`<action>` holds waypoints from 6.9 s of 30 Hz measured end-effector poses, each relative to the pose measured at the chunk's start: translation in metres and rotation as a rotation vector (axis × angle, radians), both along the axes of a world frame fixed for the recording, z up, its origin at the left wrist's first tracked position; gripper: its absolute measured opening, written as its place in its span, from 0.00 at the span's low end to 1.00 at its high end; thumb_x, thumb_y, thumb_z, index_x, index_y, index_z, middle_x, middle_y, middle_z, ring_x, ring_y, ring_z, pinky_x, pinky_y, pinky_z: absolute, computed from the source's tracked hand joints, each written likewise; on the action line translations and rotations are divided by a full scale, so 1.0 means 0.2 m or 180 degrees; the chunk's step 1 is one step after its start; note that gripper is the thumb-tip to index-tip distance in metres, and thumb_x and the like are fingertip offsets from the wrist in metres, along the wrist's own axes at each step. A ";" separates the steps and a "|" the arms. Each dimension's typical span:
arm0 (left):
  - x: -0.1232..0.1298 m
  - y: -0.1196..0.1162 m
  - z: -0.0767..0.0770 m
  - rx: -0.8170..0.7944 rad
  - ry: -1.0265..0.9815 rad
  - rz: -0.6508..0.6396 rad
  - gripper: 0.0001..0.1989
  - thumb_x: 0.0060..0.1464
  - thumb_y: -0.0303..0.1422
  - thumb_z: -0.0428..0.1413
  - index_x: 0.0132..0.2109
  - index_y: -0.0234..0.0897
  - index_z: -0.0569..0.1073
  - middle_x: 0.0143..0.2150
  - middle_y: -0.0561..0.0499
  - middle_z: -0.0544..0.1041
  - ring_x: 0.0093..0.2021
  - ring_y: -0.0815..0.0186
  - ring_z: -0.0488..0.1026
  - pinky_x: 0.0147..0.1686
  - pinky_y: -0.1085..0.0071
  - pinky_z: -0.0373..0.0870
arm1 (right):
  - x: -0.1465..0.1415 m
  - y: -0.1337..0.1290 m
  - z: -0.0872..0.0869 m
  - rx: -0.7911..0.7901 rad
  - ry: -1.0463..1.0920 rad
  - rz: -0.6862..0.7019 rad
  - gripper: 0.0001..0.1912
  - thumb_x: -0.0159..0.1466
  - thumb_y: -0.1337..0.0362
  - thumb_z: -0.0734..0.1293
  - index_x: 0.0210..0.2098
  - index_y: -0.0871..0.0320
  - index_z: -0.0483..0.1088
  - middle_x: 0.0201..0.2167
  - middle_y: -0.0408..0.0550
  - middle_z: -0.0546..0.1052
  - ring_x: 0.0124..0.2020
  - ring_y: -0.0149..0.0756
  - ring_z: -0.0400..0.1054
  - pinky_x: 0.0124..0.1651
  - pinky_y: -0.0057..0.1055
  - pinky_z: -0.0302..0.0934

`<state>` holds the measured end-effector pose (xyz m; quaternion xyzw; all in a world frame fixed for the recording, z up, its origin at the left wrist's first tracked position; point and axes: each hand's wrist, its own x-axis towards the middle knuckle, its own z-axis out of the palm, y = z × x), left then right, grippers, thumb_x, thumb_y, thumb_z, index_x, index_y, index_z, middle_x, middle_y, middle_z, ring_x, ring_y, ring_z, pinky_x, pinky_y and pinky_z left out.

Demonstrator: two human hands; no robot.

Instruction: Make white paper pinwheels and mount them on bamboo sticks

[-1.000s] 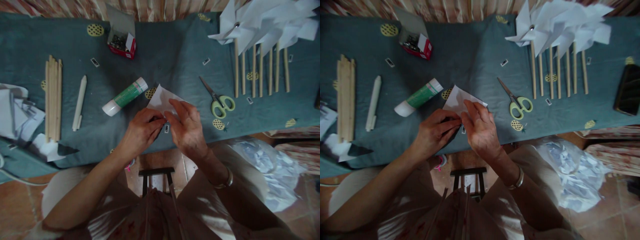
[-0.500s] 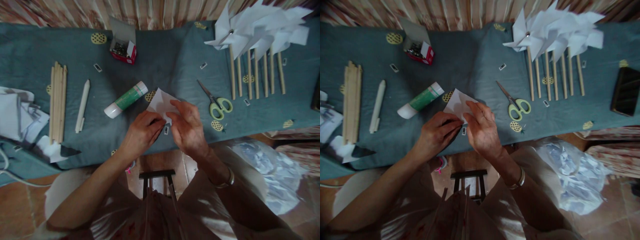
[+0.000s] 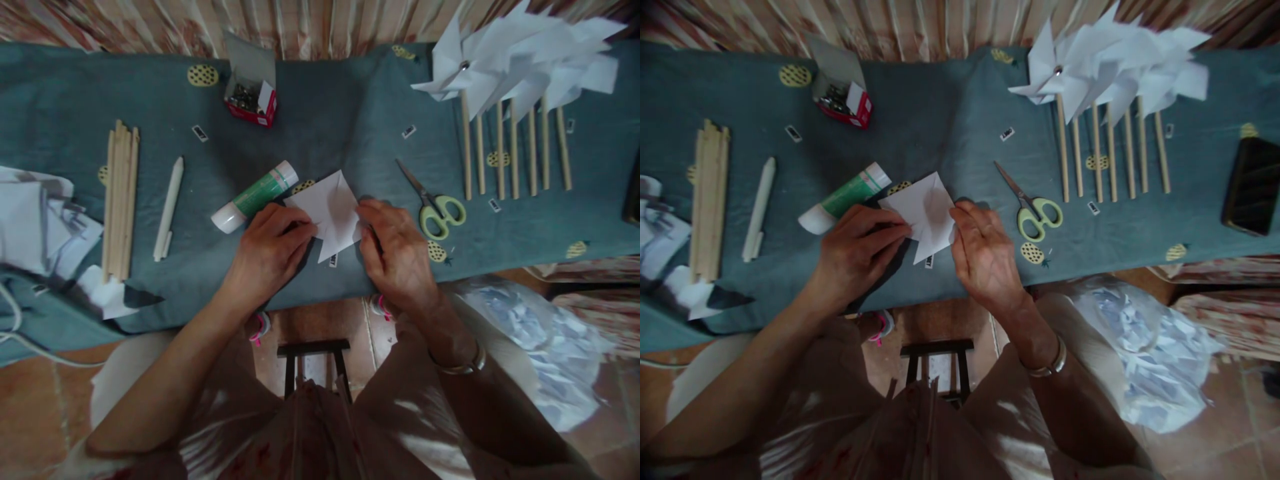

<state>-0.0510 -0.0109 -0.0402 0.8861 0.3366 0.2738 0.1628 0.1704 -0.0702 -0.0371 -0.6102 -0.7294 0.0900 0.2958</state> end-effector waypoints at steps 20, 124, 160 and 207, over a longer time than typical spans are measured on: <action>0.05 -0.11 0.03 0.0659 0.0249 -0.0225 0.09 0.64 0.36 0.59 0.45 0.34 0.77 0.38 0.47 0.80 0.38 0.59 0.75 0.35 0.62 0.68 | -0.03 -0.06 0.06 -0.0251 0.0430 0.0073 0.15 0.68 0.70 0.61 0.49 0.57 0.76 0.50 0.54 0.82 0.53 0.44 0.77 0.58 0.45 0.72; 0.05 -0.22 0.02 -0.0481 -0.0247 -0.0153 0.09 0.66 0.27 0.53 0.45 0.33 0.79 0.39 0.46 0.81 0.39 0.64 0.78 0.40 0.69 0.76 | -0.12 -0.09 0.00 0.0069 0.0107 0.0244 0.11 0.68 0.67 0.63 0.44 0.47 0.75 0.56 0.49 0.75 0.56 0.47 0.70 0.58 0.48 0.69; 0.06 -0.23 0.00 -0.0153 -0.0020 0.0021 0.08 0.65 0.28 0.54 0.46 0.33 0.78 0.41 0.45 0.80 0.41 0.64 0.78 0.42 0.69 0.78 | -0.11 -0.10 -0.04 0.0016 0.0462 0.0227 0.18 0.65 0.71 0.59 0.47 0.50 0.75 0.60 0.48 0.74 0.61 0.45 0.68 0.63 0.53 0.65; 0.10 -0.21 0.04 0.0912 0.0464 -0.0038 0.07 0.66 0.27 0.54 0.39 0.32 0.76 0.37 0.47 0.81 0.36 0.62 0.73 0.35 0.64 0.65 | 0.03 -0.10 0.07 -0.0441 0.0683 0.0314 0.21 0.59 0.74 0.64 0.48 0.54 0.77 0.58 0.53 0.77 0.59 0.48 0.71 0.63 0.53 0.65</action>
